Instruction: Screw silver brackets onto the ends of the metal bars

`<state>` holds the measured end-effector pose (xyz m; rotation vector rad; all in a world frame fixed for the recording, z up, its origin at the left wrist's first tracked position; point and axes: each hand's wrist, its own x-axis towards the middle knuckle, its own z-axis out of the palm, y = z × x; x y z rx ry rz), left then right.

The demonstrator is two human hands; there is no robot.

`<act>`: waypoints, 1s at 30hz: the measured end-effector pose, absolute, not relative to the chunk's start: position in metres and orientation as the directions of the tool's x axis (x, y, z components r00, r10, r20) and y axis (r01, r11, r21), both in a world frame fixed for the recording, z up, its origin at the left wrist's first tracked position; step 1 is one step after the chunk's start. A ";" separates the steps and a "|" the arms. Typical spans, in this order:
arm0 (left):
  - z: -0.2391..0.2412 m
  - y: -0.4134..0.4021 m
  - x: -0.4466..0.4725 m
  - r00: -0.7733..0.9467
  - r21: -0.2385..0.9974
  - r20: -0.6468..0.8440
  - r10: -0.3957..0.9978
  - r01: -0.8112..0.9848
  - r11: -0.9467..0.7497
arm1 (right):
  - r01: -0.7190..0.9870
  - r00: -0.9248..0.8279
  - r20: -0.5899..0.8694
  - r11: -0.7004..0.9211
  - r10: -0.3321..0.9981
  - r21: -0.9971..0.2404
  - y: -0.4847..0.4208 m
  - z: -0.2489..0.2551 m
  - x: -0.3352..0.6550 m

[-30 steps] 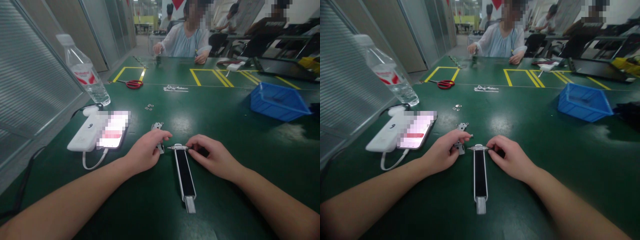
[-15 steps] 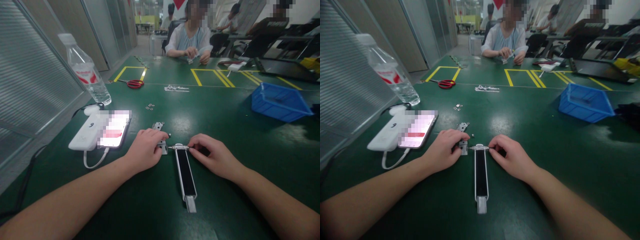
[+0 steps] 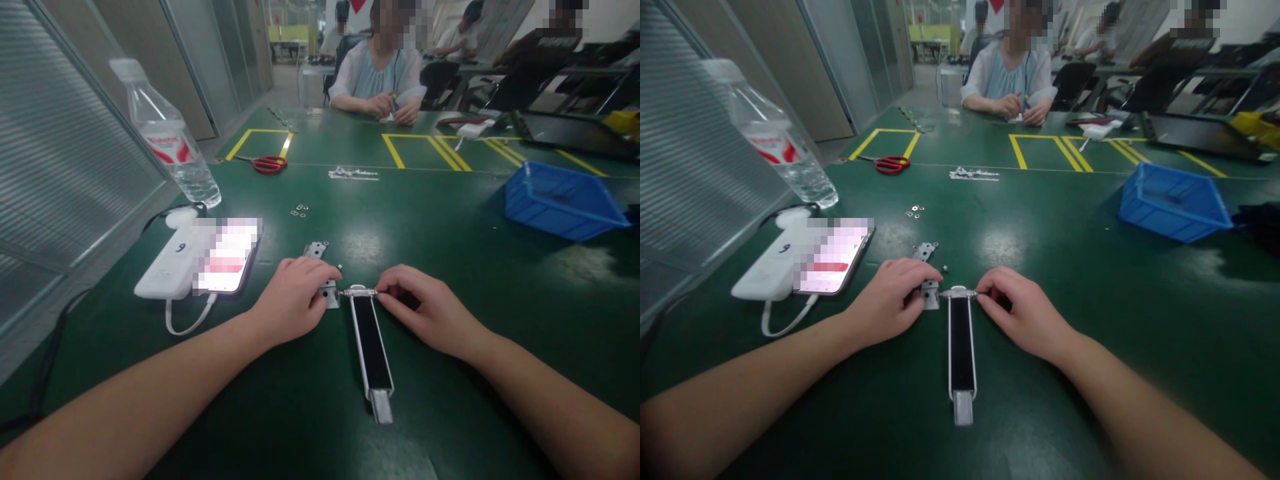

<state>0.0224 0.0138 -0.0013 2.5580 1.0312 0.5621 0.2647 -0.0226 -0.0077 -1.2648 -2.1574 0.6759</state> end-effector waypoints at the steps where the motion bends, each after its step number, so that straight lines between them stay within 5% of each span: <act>1: -0.001 0.014 0.023 0.663 0.433 0.236 0.710 0.582 -0.688 | 0.617 -0.410 0.199 0.431 0.890 -0.659 -0.023 -0.008 0.265; 30: -0.002 0.014 0.021 0.732 0.505 0.269 0.625 0.446 -0.739 | 0.620 -0.414 0.227 0.456 0.881 -0.639 -0.023 -0.006 0.264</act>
